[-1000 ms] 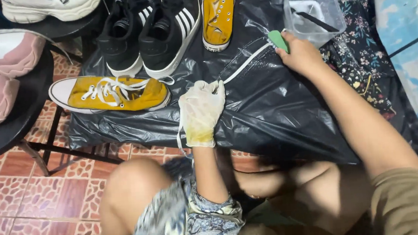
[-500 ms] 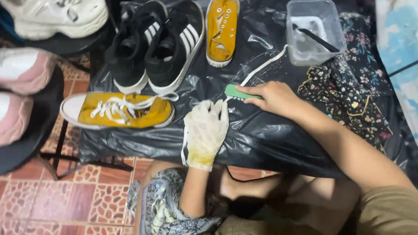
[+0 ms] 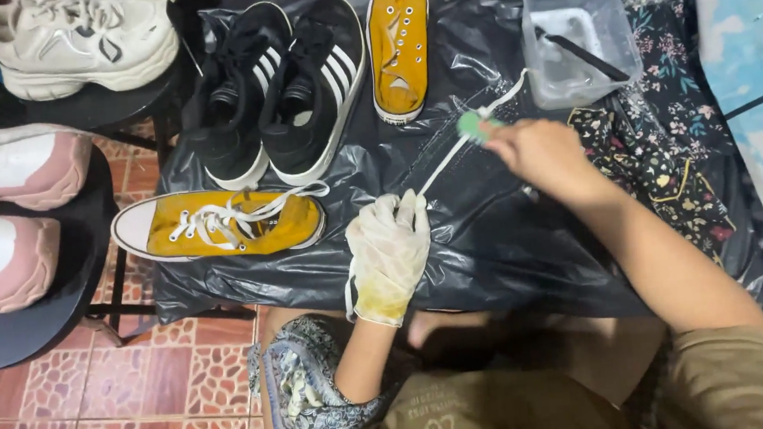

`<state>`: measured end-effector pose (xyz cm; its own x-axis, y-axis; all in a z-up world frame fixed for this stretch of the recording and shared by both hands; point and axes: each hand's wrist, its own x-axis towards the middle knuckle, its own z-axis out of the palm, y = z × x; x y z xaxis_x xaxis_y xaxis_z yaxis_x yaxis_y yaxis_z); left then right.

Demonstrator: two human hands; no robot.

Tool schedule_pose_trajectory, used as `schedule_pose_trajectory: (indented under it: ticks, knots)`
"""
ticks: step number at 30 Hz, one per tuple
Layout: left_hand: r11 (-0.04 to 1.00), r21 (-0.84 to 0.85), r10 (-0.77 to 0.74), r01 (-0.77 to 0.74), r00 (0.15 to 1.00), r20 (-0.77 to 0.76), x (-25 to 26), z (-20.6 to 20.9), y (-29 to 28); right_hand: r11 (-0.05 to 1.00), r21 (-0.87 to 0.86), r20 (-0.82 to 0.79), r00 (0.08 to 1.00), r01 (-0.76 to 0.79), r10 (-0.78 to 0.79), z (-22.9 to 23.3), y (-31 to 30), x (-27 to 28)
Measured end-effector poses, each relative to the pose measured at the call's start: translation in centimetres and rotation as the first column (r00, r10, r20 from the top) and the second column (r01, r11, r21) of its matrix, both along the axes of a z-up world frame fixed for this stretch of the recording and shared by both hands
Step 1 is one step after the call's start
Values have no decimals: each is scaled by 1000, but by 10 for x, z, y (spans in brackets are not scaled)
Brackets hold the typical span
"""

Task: The person is cleaning a white shoelace by scrubbing it with a small brush and soapy water on a plastic-covered floor workspace.

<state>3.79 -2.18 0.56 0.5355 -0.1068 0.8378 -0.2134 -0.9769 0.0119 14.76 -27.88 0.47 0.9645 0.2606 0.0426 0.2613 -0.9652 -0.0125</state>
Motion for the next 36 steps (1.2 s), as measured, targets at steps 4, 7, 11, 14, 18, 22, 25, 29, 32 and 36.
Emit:
schedule_pose_trajectory:
  ticks: [4,7,11,14,18,22,25,29,32,36]
  knots:
    - [1000,-8,-3,4,1000,25,3,-5,-1,996,-25,83,993,90,-88,4,-13,6]
    - [1000,-9,3,-3,997,82,2,-5,8,995,76,70,995,68,-74,-15,-20,18]
    - [999,-30,-24,24,1000,6,-7,4,-8,992,99,99,991,80,-90,-25,-23,21]
    - [998,-41,-43,40,998,-54,-14,8,-11,987,142,95,991,81,-95,-15,-17,18]
    - [997,-52,-63,57,990,-125,-14,16,-15,978,189,69,992,87,-102,-12,-12,15]
    - [995,-61,-93,83,976,-195,-15,23,-11,975,209,73,993,72,-89,-15,-14,18]
    - [992,-73,-116,101,964,-238,-12,23,-6,970,233,68,994,64,-82,-15,-13,20]
    - [988,-74,-154,138,943,-296,-7,37,3,961,260,46,993,90,-105,-5,-6,19]
    - [984,-84,-177,156,909,-378,-23,46,7,967,234,-2,995,99,-101,-5,-6,15]
    - [978,-95,-208,184,881,-426,-20,64,12,960,267,57,993,83,-102,-4,-8,9]
